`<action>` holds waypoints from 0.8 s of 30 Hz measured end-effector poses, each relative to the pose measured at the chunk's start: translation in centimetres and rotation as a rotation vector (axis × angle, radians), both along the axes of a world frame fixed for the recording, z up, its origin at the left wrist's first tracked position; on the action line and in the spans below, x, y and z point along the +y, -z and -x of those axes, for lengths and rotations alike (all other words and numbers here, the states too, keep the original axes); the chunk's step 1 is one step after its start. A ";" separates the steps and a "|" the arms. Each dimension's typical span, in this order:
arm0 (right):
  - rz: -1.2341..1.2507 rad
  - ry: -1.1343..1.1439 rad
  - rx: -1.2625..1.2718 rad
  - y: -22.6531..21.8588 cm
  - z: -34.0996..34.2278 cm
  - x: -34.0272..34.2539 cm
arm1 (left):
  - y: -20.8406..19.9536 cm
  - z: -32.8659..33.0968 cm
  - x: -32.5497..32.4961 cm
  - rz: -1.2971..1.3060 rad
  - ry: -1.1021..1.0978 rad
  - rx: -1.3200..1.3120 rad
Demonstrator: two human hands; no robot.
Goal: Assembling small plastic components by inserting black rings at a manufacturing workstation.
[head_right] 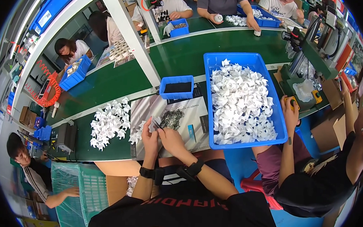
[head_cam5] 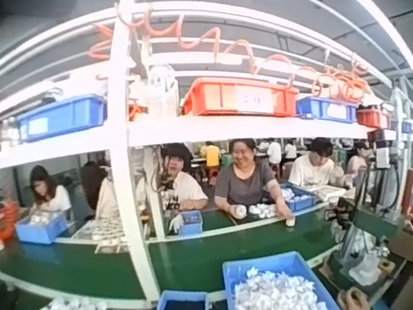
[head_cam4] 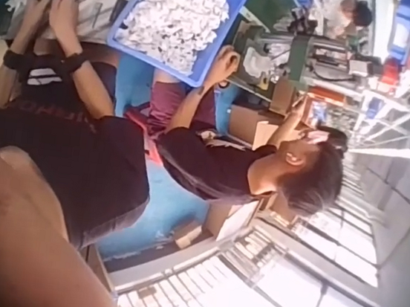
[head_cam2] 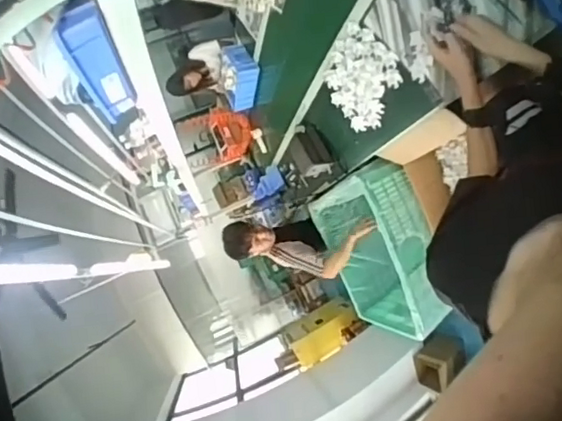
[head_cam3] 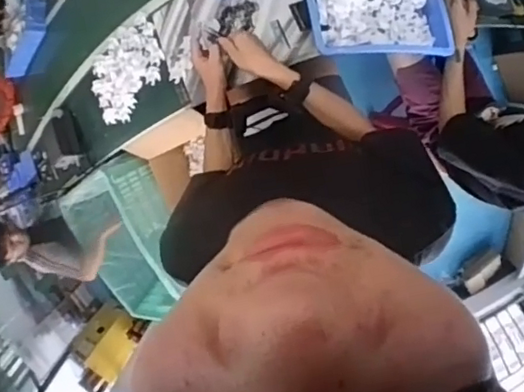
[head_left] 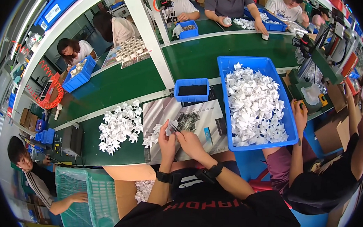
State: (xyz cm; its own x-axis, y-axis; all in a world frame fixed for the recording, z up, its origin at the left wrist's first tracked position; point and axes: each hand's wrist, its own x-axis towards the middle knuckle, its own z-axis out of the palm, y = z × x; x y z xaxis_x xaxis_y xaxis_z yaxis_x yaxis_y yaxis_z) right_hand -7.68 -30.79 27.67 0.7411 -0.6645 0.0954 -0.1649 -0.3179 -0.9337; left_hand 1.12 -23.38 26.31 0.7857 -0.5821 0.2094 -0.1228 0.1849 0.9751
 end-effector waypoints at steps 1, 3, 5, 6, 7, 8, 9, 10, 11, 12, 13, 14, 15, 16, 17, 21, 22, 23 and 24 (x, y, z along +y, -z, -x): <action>-0.003 -0.001 0.000 0.0 0.1 0.0 | 0.1 -0.1 0.1 -0.003 -0.001 0.000; -0.025 -0.057 -0.034 0.0 0.4 -0.4 | 0.7 -0.3 0.3 0.000 0.002 -0.011; -0.035 -0.080 -0.054 0.1 0.7 -0.8 | 0.8 -0.4 0.3 0.003 0.008 -0.018; -0.031 -0.087 -0.060 0.4 0.7 -1.0 | 0.9 -0.3 0.2 0.013 0.008 -0.013; -0.027 -0.094 -0.066 0.6 0.7 -1.1 | 0.9 -0.3 0.2 0.024 0.008 -0.009; -0.023 -0.101 -0.073 0.7 0.7 -1.2 | 0.9 -0.3 0.1 0.034 0.008 -0.004; -0.026 -0.100 -0.074 0.4 0.7 -1.1 | 0.8 -0.1 0.1 0.031 0.009 -0.005; -0.033 -0.085 -0.040 -0.1 0.7 -0.9 | 0.6 0.0 0.1 0.028 0.006 -0.002; -0.039 -0.072 -0.006 -0.6 0.7 -0.7 | 0.3 0.2 0.1 0.025 0.003 0.002; -0.046 -0.059 0.028 -0.9 0.6 -0.5 | 0.2 0.2 0.1 0.023 0.000 0.005; -0.048 -0.059 0.027 -0.7 0.4 -0.4 | 0.1 0.2 0.2 0.020 -0.001 0.005; -0.036 -0.044 0.028 -0.5 0.3 -0.3 | 0.0 0.1 0.2 0.000 0.007 -0.001; -0.024 -0.029 0.029 -0.4 0.1 -0.3 | 0.0 0.1 0.2 -0.020 0.015 -0.006; -0.011 -0.013 0.029 -0.2 0.1 -0.3 | 0.0 0.0 0.2 -0.040 0.023 -0.012; -0.010 -0.014 0.030 -0.1 0.2 -0.4 | 0.2 -0.1 0.2 -0.039 0.023 -0.011; -0.077 -0.129 -0.048 -0.3 0.6 -1.4 | 1.5 -0.8 0.3 0.063 0.029 0.058; -0.066 -0.142 -0.048 -0.4 0.6 -1.5 | 1.7 -0.9 0.3 0.084 0.019 0.059; -0.056 -0.155 -0.049 -0.5 0.5 -1.6 | 2.0 -1.0 0.3 0.106 0.008 0.060; -0.046 -0.166 -0.049 -0.5 0.5 -1.7 | 1.8 -0.9 0.2 0.127 -0.001 0.062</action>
